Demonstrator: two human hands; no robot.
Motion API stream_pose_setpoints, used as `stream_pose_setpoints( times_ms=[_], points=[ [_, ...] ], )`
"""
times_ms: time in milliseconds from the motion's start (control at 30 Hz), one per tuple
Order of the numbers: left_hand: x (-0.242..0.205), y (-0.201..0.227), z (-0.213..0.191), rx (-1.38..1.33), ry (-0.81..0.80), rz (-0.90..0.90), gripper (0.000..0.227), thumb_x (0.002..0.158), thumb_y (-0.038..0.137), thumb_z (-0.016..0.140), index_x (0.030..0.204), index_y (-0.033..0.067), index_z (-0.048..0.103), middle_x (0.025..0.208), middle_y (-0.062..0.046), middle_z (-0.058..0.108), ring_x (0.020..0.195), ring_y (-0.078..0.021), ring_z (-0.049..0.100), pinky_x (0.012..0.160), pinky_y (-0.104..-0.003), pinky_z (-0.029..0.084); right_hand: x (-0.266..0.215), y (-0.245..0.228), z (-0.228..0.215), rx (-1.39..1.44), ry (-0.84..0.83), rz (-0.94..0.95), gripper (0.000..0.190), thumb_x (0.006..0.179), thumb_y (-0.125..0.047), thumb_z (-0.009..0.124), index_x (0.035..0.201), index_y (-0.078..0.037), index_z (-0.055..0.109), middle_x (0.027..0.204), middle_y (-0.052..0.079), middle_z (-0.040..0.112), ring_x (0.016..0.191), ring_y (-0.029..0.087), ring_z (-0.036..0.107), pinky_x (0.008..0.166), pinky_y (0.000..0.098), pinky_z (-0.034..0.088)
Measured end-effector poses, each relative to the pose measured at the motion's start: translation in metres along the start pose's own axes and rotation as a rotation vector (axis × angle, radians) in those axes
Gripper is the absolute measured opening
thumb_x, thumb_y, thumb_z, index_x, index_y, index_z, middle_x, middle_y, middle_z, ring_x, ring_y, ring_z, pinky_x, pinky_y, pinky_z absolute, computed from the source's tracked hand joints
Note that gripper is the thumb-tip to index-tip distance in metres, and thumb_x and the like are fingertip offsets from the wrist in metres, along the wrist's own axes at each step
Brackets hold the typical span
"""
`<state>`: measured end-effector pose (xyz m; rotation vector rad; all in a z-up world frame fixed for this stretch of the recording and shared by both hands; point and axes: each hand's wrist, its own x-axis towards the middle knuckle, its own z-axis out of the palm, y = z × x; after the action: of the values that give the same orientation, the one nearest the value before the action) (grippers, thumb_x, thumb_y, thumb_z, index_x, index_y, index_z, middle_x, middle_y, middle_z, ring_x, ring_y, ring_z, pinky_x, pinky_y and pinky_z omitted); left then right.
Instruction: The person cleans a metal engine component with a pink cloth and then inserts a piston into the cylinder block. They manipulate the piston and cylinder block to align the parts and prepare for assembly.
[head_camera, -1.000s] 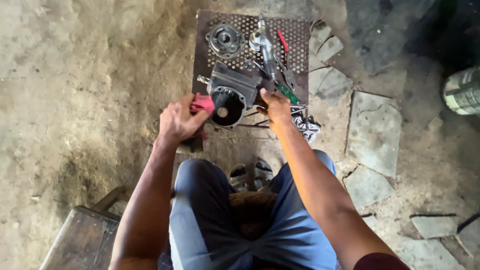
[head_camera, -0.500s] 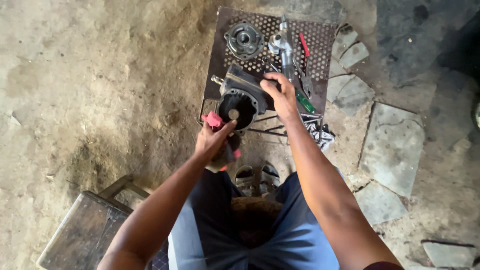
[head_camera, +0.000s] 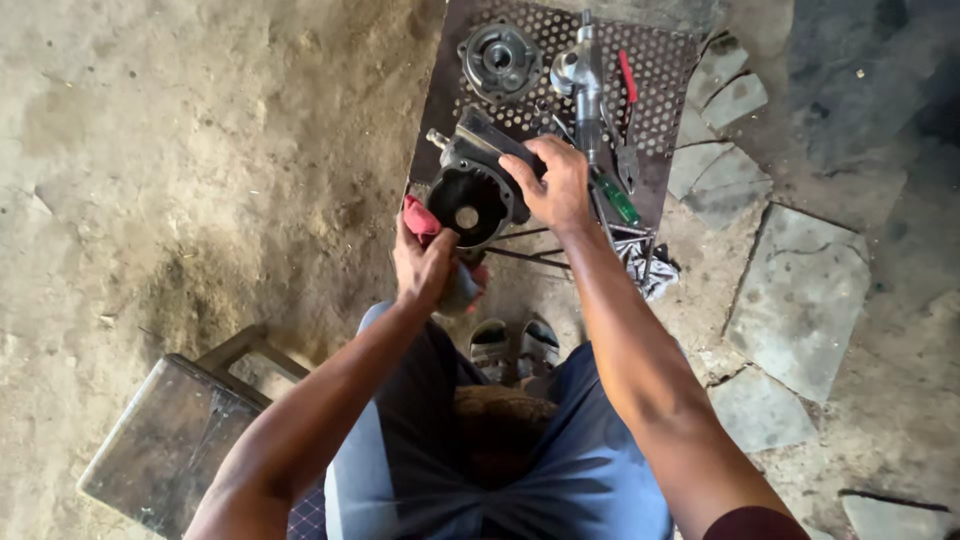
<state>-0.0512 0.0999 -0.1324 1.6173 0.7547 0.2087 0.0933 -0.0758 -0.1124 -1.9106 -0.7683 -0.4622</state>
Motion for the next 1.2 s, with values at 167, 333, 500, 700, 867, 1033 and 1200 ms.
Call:
stream_pose_setpoints(
  times_ms=[167,333,500,700,867,1033,1200],
  points=[
    [0.007,0.036,-0.014,0.193,-0.02,0.116,0.049,0.078,0.018,0.075,0.122,0.0022,0.059,0.097,-0.013,0.073,0.084,-0.0202,0.069,0.077,-0.036,0.056,0.008,-0.008,-0.006,-0.034,0.049,0.039,0.03,0.092,-0.018,0.085,0.094,0.006,0.068,0.085,0.019,0.068,0.074,0.035,0.067,0.064,0.0416,0.051],
    [0.022,0.075,-0.027,0.286,-0.074,0.203,0.048,0.075,0.017,0.072,0.12,0.002,0.061,0.096,-0.013,0.075,0.086,-0.0231,0.072,0.079,-0.039,0.058,0.017,-0.029,-0.017,-0.018,0.152,0.111,0.028,0.093,-0.021,0.084,0.094,0.004,0.07,0.084,0.018,0.069,0.073,0.031,0.067,0.065,0.0407,0.051],
    [0.072,0.139,-0.046,0.741,-0.081,0.808,0.046,0.092,0.02,0.076,0.134,0.0018,0.064,0.104,-0.026,0.072,0.095,-0.0422,0.069,0.081,-0.05,0.056,0.011,-0.062,-0.011,0.164,0.219,0.664,0.03,0.088,-0.023,0.083,0.09,0.005,0.073,0.075,0.013,0.071,0.061,0.021,0.065,0.057,0.037,0.049],
    [0.1,0.268,-0.001,1.45,-0.567,0.477,0.037,0.082,0.022,0.064,0.117,0.019,0.075,0.111,-0.013,0.075,0.094,-0.0335,0.071,0.086,-0.046,0.056,-0.013,-0.098,0.041,0.844,0.433,1.063,0.013,0.083,-0.004,0.074,0.094,0.003,0.072,0.088,0.012,0.075,0.075,0.018,0.068,0.064,0.031,0.054],
    [0.093,0.271,0.049,1.907,-0.805,0.392,0.03,0.08,0.019,0.065,0.106,0.0156,0.08,0.107,-0.013,0.076,0.095,-0.0325,0.072,0.083,-0.045,0.058,-0.053,-0.149,0.058,1.205,0.515,1.509,0.009,0.089,-0.006,0.07,0.095,0.0,0.068,0.09,0.012,0.072,0.075,0.019,0.068,0.059,0.0345,0.055],
    [0.099,0.246,0.079,1.996,-0.927,0.347,0.029,0.08,0.021,0.067,0.105,0.015,0.08,0.107,-0.013,0.076,0.095,-0.032,0.072,0.084,-0.045,0.058,-0.067,-0.146,0.055,1.227,0.503,1.635,0.012,0.09,-0.009,0.067,0.098,0.0,0.07,0.091,0.011,0.075,0.074,0.02,0.071,0.057,0.0352,0.052],
    [0.107,0.224,0.12,1.902,-0.931,0.426,0.029,0.08,0.023,0.069,0.104,0.0145,0.08,0.107,-0.012,0.077,0.095,-0.0314,0.072,0.084,-0.045,0.057,-0.071,-0.118,0.052,1.359,0.541,1.602,0.015,0.096,-0.011,0.061,0.103,0.001,0.068,0.09,0.012,0.073,0.072,0.02,0.07,0.061,0.0357,0.06]
  ],
)
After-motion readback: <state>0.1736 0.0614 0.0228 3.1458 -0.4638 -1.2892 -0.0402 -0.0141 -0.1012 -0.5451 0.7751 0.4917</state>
